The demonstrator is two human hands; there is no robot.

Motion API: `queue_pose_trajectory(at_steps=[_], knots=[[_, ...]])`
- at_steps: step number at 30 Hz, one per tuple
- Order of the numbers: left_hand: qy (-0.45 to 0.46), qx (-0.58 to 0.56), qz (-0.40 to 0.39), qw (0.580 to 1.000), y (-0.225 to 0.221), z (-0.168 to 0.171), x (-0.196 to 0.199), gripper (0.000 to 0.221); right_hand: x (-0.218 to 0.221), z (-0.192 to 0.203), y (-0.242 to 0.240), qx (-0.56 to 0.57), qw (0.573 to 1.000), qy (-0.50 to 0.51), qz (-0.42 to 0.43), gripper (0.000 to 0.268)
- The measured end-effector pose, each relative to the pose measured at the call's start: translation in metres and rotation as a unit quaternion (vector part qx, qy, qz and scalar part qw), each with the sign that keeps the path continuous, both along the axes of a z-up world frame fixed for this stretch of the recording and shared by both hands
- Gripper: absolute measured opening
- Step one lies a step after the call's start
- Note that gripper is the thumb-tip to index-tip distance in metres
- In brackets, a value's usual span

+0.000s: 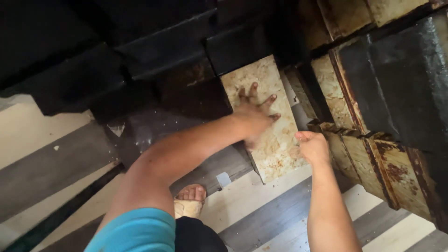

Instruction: The recorder is cleaning and greasing metal bread loaf pans in a bakery setting.

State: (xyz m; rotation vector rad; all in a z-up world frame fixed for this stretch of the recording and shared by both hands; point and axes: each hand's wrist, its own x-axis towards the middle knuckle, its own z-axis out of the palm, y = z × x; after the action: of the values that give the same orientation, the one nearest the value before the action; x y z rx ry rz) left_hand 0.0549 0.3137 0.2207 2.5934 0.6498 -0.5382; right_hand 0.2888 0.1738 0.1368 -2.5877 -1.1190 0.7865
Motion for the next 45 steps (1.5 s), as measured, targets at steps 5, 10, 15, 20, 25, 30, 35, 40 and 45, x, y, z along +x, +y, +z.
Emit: queue_pose_trajectory(at_steps=[5, 10, 15, 20, 25, 30, 35, 40, 45], knots=[[-0.265, 0.099, 0.05, 0.958, 0.006, 0.027, 0.031, 0.057, -0.002, -0.003, -0.016, -0.037, 0.995, -0.078, 0.042, 0.027], [-0.2, 0.054, 0.093, 0.974, 0.061, -0.041, 0.021, 0.098, -0.032, 0.017, -0.076, 0.212, 0.953, -0.148, -0.159, 0.052], [-0.139, 0.061, 0.099, 0.983, 0.067, -0.028, 0.023, 0.097, -0.091, -0.018, -0.123, 0.184, 0.897, 0.224, -0.334, 0.008], [-0.075, 0.087, 0.05, 0.992, 0.05, -0.075, 0.025, 0.085, -0.116, -0.07, -0.18, 0.115, 0.881, 0.327, -0.322, 0.025], [-0.213, 0.087, 0.264, 0.937, -0.034, -0.029, -0.036, 0.039, -0.104, 0.071, -0.214, 0.028, 0.852, 0.39, -0.347, 0.042], [-0.195, 0.108, 0.332, 0.916, -0.117, -0.031, -0.098, 0.056, -0.039, 0.201, -0.323, 0.083, 0.921, 0.246, -0.29, 0.038], [-0.114, 0.046, 0.294, 0.948, -0.152, 0.051, -0.114, 0.042, -0.025, 0.307, -0.415, 0.187, 0.93, 0.119, -0.293, 0.042], [-0.337, 0.107, 0.213, 0.911, -0.159, 0.195, -0.081, 0.041, 0.006, 0.267, -0.482, 0.435, 0.812, 0.223, -0.318, 0.044], [-0.615, 0.131, 0.081, 0.774, -0.19, 0.375, -0.031, 0.023, -0.007, 0.233, -0.474, 0.447, 0.765, 0.232, -0.401, 0.033]])
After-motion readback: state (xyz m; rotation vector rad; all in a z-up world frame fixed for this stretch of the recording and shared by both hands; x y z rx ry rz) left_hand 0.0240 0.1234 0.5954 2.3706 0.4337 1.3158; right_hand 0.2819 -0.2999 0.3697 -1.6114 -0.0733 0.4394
